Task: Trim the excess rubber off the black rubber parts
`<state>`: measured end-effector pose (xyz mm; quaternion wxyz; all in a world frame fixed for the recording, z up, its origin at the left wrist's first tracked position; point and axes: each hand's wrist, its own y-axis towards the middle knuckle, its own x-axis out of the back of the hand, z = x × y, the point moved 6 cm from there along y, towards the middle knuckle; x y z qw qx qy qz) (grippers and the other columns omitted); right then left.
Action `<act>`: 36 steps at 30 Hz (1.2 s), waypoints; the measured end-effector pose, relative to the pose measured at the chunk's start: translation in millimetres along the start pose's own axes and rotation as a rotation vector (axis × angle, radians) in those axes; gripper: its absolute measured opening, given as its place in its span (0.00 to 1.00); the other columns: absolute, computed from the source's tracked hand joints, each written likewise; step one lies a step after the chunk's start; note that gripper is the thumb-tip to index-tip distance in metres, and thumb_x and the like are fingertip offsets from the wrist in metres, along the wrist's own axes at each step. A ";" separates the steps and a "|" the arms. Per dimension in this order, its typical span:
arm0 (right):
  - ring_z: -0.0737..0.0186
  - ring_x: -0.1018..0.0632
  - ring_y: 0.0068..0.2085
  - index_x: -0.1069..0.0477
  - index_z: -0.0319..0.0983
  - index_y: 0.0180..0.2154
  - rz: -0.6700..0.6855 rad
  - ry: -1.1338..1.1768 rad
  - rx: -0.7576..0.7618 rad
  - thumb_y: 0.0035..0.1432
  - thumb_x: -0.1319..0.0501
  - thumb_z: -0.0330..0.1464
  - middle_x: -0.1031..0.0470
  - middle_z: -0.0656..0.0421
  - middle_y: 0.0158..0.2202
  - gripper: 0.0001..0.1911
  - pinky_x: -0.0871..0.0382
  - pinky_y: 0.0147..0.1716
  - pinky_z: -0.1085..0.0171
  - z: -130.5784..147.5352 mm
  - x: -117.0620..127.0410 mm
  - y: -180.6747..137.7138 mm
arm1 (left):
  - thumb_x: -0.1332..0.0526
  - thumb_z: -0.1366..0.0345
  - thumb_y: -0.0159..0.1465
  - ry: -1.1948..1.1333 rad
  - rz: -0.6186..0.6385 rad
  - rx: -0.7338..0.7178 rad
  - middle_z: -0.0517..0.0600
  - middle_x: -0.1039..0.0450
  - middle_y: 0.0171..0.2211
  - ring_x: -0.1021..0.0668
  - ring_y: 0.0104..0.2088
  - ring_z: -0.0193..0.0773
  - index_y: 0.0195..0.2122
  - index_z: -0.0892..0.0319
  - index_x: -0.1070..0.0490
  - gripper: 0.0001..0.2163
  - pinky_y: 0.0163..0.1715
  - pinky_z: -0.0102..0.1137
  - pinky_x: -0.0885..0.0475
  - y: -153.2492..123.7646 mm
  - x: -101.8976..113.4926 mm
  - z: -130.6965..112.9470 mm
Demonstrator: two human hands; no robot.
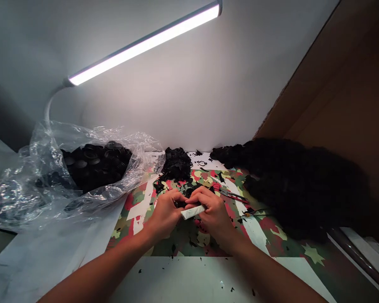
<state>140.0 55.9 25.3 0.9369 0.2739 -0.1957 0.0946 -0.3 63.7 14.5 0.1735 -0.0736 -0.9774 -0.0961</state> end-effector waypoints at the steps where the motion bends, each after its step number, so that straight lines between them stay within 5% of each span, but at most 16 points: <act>1: 0.65 0.27 0.32 0.24 0.40 0.31 -0.004 -0.016 0.000 0.56 0.43 0.19 0.28 0.60 0.32 0.13 0.37 0.31 0.66 -0.3 0.3 0.2 | 0.31 0.62 0.55 0.008 0.005 -0.014 0.46 0.31 0.25 0.30 0.27 0.35 0.25 0.58 0.21 0.06 0.28 0.28 0.38 -0.8 -0.7 -0.7; 5: 0.66 0.30 0.29 0.30 0.40 0.26 -0.053 -0.039 -0.098 0.51 0.47 0.18 0.30 0.62 0.27 0.13 0.40 0.29 0.67 -2.8 5.5 1.6 | 0.31 0.66 0.54 -0.063 -0.014 0.000 0.46 0.29 0.27 0.28 0.29 0.36 0.26 0.57 0.21 0.02 0.29 0.28 0.36 -2.0 -3.9 4.6; 10: 0.66 0.35 0.26 0.37 0.40 0.26 -0.070 0.002 -0.281 0.58 0.46 0.27 0.35 0.64 0.24 0.08 0.45 0.25 0.67 -8.0 3.3 1.2 | 0.31 0.65 0.55 -0.154 -0.079 0.058 0.47 0.26 0.28 0.27 0.29 0.37 0.31 0.56 0.19 0.04 0.27 0.29 0.35 -4.5 -8.7 11.2; 15: 0.66 0.39 0.23 0.43 0.42 0.23 -0.240 0.032 -0.407 0.60 0.49 0.35 0.39 0.64 0.21 0.13 0.46 0.24 0.66 -46.4 25.7 6.6 | 0.30 0.72 0.51 -0.174 -0.232 -0.059 0.47 0.24 0.28 0.25 0.33 0.39 0.27 0.57 0.21 0.04 0.34 0.30 0.31 -10.7 6.1 -3.4; 19: 0.64 0.35 0.24 0.35 0.40 0.23 -0.230 0.000 -0.431 0.55 0.42 0.36 0.33 0.62 0.21 0.10 0.41 0.26 0.65 -70.7 44.7 13.8 | 0.29 0.71 0.50 -0.273 -0.251 -0.038 0.46 0.25 0.28 0.25 0.31 0.38 0.28 0.57 0.21 0.05 0.32 0.29 0.30 -8.7 16.2 -5.5; 22: 0.61 0.29 0.30 0.26 0.39 0.27 -0.141 -0.025 -0.394 0.50 0.35 0.33 0.26 0.60 0.28 0.03 0.37 0.29 0.64 -62.6 40.0 14.6 | 0.28 0.69 0.48 -0.329 -0.196 0.055 0.46 0.25 0.26 0.25 0.30 0.37 0.28 0.59 0.20 0.05 0.30 0.29 0.30 -3.2 13.3 4.3; 26: 0.58 0.26 0.37 0.22 0.41 0.33 -0.108 -0.005 -0.259 0.60 0.37 0.36 0.25 0.56 0.36 0.07 0.33 0.33 0.62 -32.6 27.2 11.3 | 0.28 0.69 0.48 -0.310 -0.156 0.118 0.48 0.23 0.27 0.24 0.30 0.38 0.29 0.59 0.19 0.07 0.31 0.29 0.31 0.9 8.0 16.0; 31: 0.60 0.27 0.34 0.24 0.41 0.33 -0.072 0.075 -0.161 0.59 0.37 0.30 0.27 0.59 0.33 0.03 0.33 0.32 0.63 -7.1 13.5 5.4 | 0.30 0.67 0.51 -0.241 -0.112 0.110 0.49 0.23 0.28 0.25 0.30 0.38 0.29 0.60 0.21 0.04 0.29 0.29 0.33 -0.7 2.0 17.0; 36: 0.62 0.31 0.31 0.32 0.40 0.29 -0.088 -0.134 0.030 0.50 0.49 0.16 0.32 0.60 0.31 0.15 0.39 0.30 0.65 8.7 7.2 2.6 | 0.35 0.73 0.51 -0.130 -0.115 0.023 0.45 0.30 0.22 0.30 0.26 0.34 0.23 0.59 0.26 0.03 0.26 0.27 0.38 -4.0 0.6 4.1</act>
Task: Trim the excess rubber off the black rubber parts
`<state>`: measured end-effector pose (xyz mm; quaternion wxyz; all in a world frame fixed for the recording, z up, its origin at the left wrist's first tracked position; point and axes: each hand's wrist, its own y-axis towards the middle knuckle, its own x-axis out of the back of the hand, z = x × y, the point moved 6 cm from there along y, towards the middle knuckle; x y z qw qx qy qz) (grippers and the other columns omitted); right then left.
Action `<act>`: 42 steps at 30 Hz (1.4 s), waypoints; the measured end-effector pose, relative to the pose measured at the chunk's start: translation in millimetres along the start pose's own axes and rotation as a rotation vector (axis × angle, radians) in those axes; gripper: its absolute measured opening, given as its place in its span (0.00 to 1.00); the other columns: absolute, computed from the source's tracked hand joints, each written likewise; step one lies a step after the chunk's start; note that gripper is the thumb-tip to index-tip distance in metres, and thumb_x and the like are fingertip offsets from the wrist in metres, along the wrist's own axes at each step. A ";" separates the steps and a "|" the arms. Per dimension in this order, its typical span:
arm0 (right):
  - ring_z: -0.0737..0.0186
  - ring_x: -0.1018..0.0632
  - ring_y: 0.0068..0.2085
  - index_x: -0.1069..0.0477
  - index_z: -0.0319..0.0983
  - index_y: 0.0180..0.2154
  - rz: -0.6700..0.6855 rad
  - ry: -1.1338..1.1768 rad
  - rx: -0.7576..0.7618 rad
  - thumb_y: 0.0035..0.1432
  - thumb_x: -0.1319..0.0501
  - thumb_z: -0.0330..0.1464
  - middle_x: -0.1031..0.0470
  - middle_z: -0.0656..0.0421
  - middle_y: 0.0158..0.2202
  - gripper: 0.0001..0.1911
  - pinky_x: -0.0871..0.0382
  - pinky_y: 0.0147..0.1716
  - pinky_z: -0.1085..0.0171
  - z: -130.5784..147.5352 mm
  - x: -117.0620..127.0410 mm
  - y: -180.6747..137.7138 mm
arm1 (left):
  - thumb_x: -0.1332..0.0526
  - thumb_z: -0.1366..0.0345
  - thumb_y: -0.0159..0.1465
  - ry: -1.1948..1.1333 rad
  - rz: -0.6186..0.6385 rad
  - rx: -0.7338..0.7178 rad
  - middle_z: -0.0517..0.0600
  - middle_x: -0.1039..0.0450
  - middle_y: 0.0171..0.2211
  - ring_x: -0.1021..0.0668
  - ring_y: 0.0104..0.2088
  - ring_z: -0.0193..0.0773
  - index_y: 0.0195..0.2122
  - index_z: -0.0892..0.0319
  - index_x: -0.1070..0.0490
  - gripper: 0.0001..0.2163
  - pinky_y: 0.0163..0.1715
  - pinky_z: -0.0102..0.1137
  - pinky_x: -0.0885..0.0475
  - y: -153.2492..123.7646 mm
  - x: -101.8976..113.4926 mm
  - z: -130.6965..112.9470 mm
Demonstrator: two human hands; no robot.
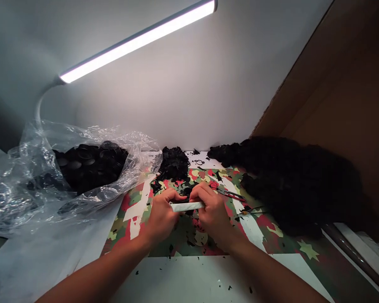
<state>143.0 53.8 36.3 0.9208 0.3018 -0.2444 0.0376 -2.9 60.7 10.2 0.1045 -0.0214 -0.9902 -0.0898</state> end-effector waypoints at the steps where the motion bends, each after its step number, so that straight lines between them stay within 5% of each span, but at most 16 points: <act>1: 0.63 0.31 0.31 0.33 0.40 0.29 0.003 -0.015 0.002 0.50 0.50 0.16 0.33 0.60 0.31 0.15 0.40 0.29 0.65 0.3 -0.8 0.0 | 0.36 0.74 0.51 0.022 -0.009 -0.020 0.44 0.31 0.22 0.31 0.26 0.34 0.22 0.59 0.27 0.04 0.26 0.27 0.39 -0.4 0.5 -3.0; 8: 0.61 0.27 0.34 0.27 0.41 0.35 0.070 0.134 -0.089 0.56 0.46 0.20 0.26 0.60 0.33 0.13 0.36 0.34 0.65 -2.9 -2.4 1.7 | 0.31 0.68 0.53 0.003 -0.034 -0.006 0.44 0.33 0.22 0.33 0.25 0.34 0.22 0.59 0.27 0.06 0.25 0.27 0.40 0.5 6.0 -6.3; 13: 0.64 0.32 0.28 0.35 0.41 0.26 -0.038 0.090 -0.179 0.49 0.49 0.19 0.33 0.63 0.26 0.11 0.42 0.28 0.66 -7.0 0.5 -0.1 | 0.29 0.65 0.54 -0.074 -0.049 -0.093 0.45 0.34 0.25 0.32 0.28 0.35 0.23 0.58 0.23 0.06 0.29 0.28 0.37 -1.4 3.2 -7.4; 21: 0.66 0.41 0.25 0.41 0.41 0.28 0.016 0.245 -0.358 0.62 0.48 0.31 0.42 0.65 0.24 0.09 0.48 0.24 0.67 -7.6 -10.5 0.2 | 0.27 0.67 0.53 -0.283 -0.050 -0.125 0.47 0.31 0.29 0.28 0.34 0.37 0.26 0.57 0.21 0.04 0.37 0.30 0.32 0.8 -1.8 -0.1; 27: 0.67 0.44 0.22 0.44 0.43 0.26 -0.092 0.321 -0.475 0.62 0.49 0.43 0.48 0.67 0.21 0.15 0.49 0.20 0.68 -52.5 2.4 5.0 | 0.25 0.66 0.50 -0.383 0.033 -0.154 0.49 0.30 0.29 0.26 0.34 0.38 0.24 0.57 0.22 0.06 0.33 0.30 0.29 -2.2 -2.6 -6.9; 31: 0.66 0.37 0.24 0.36 0.41 0.24 -0.031 0.276 -0.478 0.55 0.39 0.42 0.38 0.64 0.22 0.14 0.44 0.22 0.68 -72.4 18.9 11.0 | 0.24 0.61 0.49 -0.494 0.046 -0.097 0.47 0.32 0.28 0.29 0.30 0.34 0.27 0.58 0.21 0.10 0.28 0.26 0.32 3.9 3.3 -0.9; 33: 0.64 0.32 0.27 0.30 0.40 0.24 0.038 0.226 -0.451 0.50 0.33 0.38 0.32 0.62 0.25 0.11 0.40 0.24 0.67 -68.5 19.9 12.0 | 0.23 0.59 0.48 -0.557 0.061 -0.032 0.46 0.32 0.28 0.30 0.30 0.33 0.28 0.59 0.21 0.13 0.29 0.26 0.33 9.5 2.7 8.6; 36: 0.60 0.28 0.31 0.25 0.39 0.25 0.059 0.179 -0.391 0.56 0.35 0.42 0.28 0.59 0.27 0.14 0.34 0.30 0.63 -50.3 17.0 10.8 | 0.22 0.58 0.46 -0.620 0.045 0.022 0.46 0.29 0.30 0.28 0.32 0.33 0.29 0.60 0.22 0.15 0.33 0.26 0.32 15.5 1.9 20.7; 42: 0.65 0.32 0.27 0.25 0.38 0.31 0.123 0.505 -0.510 0.59 0.36 0.47 0.31 0.62 0.25 0.18 0.40 0.27 0.66 -23.4 -2.2 -0.9 | 0.21 0.63 0.44 -0.587 0.062 0.072 0.46 0.27 0.30 0.26 0.33 0.34 0.30 0.60 0.21 0.15 0.34 0.26 0.32 16.0 -1.3 28.0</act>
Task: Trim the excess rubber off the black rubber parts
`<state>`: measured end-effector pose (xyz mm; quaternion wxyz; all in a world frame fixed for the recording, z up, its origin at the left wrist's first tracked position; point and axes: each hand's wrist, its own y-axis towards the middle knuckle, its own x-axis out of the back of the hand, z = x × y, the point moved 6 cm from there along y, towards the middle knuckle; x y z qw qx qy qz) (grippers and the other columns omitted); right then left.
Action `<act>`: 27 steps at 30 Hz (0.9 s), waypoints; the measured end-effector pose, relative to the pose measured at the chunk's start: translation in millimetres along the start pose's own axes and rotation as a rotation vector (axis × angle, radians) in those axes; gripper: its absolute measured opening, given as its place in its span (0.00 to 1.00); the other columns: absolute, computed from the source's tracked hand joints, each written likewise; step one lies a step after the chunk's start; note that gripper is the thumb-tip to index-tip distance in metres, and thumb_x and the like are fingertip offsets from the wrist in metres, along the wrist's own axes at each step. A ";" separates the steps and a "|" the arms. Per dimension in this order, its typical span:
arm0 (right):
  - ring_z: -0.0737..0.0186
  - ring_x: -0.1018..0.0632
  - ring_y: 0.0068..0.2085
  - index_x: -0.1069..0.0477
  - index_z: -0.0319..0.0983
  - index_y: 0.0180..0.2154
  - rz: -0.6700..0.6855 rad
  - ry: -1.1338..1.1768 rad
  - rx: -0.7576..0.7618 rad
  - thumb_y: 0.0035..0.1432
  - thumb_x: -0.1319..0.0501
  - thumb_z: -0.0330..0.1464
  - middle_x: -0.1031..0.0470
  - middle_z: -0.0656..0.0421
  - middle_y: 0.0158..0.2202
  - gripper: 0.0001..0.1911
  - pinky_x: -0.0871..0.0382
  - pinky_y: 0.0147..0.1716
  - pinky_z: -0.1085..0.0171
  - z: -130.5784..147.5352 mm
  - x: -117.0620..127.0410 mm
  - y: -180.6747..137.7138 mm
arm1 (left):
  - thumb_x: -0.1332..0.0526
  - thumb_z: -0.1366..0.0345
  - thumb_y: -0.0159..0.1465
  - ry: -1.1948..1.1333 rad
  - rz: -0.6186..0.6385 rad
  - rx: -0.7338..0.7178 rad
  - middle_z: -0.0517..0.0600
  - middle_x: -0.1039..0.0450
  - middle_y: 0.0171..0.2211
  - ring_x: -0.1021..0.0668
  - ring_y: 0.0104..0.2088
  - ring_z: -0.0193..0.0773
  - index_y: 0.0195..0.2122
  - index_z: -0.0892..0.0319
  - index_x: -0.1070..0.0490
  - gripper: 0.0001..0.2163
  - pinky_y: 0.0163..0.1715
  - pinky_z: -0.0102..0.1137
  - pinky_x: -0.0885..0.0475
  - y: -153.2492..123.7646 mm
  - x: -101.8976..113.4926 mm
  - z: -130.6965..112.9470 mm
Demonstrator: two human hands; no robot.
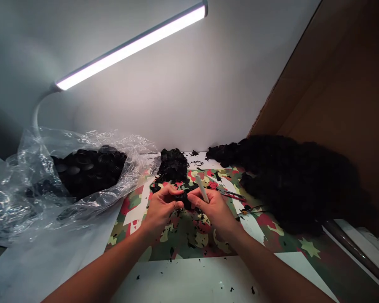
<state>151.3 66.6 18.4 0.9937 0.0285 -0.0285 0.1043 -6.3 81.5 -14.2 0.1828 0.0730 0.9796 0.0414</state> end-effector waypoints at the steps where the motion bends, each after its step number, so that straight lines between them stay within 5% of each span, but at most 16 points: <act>1: 0.66 0.33 0.26 0.25 0.38 0.31 0.004 0.029 -0.017 0.58 0.36 0.46 0.31 0.63 0.25 0.17 0.41 0.27 0.66 -0.4 -1.8 -1.2 | 0.21 0.63 0.45 -0.007 0.010 0.013 0.46 0.27 0.31 0.26 0.33 0.34 0.31 0.59 0.21 0.14 0.35 0.26 0.32 -0.6 -1.1 0.6; 12: 0.71 0.47 0.23 0.31 0.38 0.29 0.005 0.249 -0.168 0.54 0.34 0.45 0.42 0.67 0.22 0.17 0.56 0.23 0.66 -15.4 -6.0 -2.9 | 0.27 0.60 0.56 -0.264 0.072 0.164 0.48 0.24 0.38 0.25 0.37 0.33 0.40 0.57 0.21 0.13 0.39 0.26 0.31 -9.1 -14.8 8.9; 20: 0.68 0.40 0.28 0.34 0.39 0.30 0.036 -0.046 0.062 0.64 0.40 0.43 0.40 0.65 0.26 0.16 0.46 0.27 0.67 6.2 -4.3 -5.7 | 0.25 0.65 0.53 0.139 0.161 0.028 0.48 0.25 0.38 0.24 0.39 0.36 0.41 0.57 0.22 0.14 0.39 0.27 0.29 -7.1 -16.7 -11.6; 27: 0.67 0.37 0.28 0.34 0.40 0.32 -0.045 -0.069 0.087 0.67 0.43 0.45 0.38 0.64 0.27 0.16 0.43 0.27 0.67 5.2 -4.2 -8.4 | 0.26 0.60 0.55 -0.065 0.157 0.196 0.49 0.23 0.36 0.22 0.33 0.33 0.43 0.58 0.22 0.15 0.34 0.26 0.28 -7.1 -12.0 6.8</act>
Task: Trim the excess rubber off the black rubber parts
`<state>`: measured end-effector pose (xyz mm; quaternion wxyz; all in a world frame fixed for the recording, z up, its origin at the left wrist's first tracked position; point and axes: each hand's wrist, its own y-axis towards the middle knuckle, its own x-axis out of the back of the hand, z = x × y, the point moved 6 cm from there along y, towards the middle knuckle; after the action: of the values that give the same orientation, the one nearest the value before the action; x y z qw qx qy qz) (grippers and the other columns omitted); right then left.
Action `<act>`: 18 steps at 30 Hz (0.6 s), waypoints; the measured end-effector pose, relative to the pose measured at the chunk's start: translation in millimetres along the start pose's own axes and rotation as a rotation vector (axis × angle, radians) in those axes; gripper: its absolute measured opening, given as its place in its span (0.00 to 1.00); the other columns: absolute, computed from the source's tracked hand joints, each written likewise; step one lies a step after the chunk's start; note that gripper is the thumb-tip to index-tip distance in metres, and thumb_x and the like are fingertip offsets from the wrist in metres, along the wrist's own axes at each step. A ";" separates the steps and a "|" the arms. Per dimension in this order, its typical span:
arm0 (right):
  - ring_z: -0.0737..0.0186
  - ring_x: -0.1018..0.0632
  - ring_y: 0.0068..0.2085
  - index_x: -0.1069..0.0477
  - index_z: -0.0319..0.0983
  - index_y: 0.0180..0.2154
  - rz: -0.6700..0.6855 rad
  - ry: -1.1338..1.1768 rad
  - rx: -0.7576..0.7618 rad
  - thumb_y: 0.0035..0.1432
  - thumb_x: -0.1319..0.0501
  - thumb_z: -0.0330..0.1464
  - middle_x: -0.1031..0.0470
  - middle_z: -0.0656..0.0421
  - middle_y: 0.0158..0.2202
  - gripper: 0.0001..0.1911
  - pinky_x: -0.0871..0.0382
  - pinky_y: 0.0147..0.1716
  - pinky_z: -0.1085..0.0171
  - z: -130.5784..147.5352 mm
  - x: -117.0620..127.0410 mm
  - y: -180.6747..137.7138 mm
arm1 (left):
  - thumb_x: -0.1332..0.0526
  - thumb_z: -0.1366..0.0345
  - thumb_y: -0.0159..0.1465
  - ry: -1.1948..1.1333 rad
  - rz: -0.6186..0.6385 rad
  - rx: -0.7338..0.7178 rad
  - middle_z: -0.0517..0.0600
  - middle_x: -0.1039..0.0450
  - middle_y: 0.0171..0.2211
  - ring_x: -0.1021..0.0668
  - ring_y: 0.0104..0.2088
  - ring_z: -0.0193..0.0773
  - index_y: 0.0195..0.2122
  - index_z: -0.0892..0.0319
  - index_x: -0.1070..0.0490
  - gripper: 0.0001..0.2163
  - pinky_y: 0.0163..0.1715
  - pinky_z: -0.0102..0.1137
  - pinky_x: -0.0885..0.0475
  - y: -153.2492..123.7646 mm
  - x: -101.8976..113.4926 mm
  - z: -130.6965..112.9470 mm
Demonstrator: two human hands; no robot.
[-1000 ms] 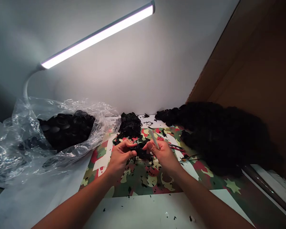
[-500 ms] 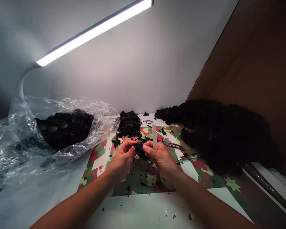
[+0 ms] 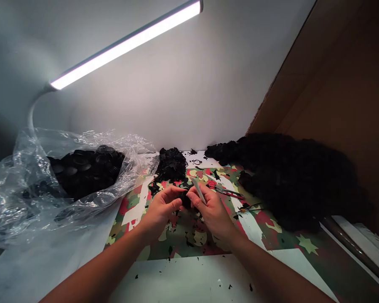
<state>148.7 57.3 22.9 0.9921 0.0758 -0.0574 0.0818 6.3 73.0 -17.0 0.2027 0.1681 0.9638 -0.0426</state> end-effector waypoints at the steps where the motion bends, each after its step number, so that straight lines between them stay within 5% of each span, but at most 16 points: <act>1: 0.66 0.36 0.28 0.32 0.40 0.32 -0.052 0.015 0.008 0.67 0.44 0.45 0.36 0.64 0.27 0.17 0.42 0.27 0.66 -0.3 3.6 0.4 | 0.26 0.60 0.55 -0.059 -0.007 0.007 0.49 0.22 0.38 0.22 0.34 0.33 0.43 0.57 0.22 0.15 0.34 0.25 0.27 0.8 0.5 1.0; 7: 0.60 0.27 0.37 0.26 0.41 0.29 -0.323 0.057 0.190 0.72 0.57 0.46 0.26 0.56 0.37 0.29 0.34 0.37 0.62 8.6 27.5 -0.8 | 0.25 0.62 0.54 -0.224 -0.088 0.017 0.51 0.21 0.39 0.20 0.40 0.36 0.38 0.60 0.21 0.13 0.42 0.28 0.24 3.7 2.2 -0.1; 12: 0.61 0.24 0.32 0.26 0.43 0.41 -0.209 -0.019 0.140 0.67 0.43 0.43 0.23 0.60 0.31 0.13 0.32 0.34 0.62 8.1 18.1 -2.1 | 0.24 0.63 0.51 -0.217 -0.108 0.001 0.51 0.21 0.40 0.20 0.42 0.38 0.37 0.61 0.21 0.14 0.43 0.31 0.23 3.6 4.8 -1.5; 18: 0.57 0.21 0.42 0.30 0.41 0.30 -0.133 -0.165 0.260 0.62 0.37 0.36 0.21 0.56 0.43 0.09 0.30 0.39 0.61 24.2 4.4 -9.3 | 0.22 0.66 0.47 -0.210 -0.135 -0.010 0.49 0.22 0.35 0.20 0.36 0.36 0.35 0.61 0.22 0.15 0.39 0.29 0.22 4.1 7.7 -0.3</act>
<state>152.2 45.0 45.9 0.9691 0.2135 -0.1224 0.0160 1.0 79.2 -19.9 0.2999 0.0964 0.9466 -0.0689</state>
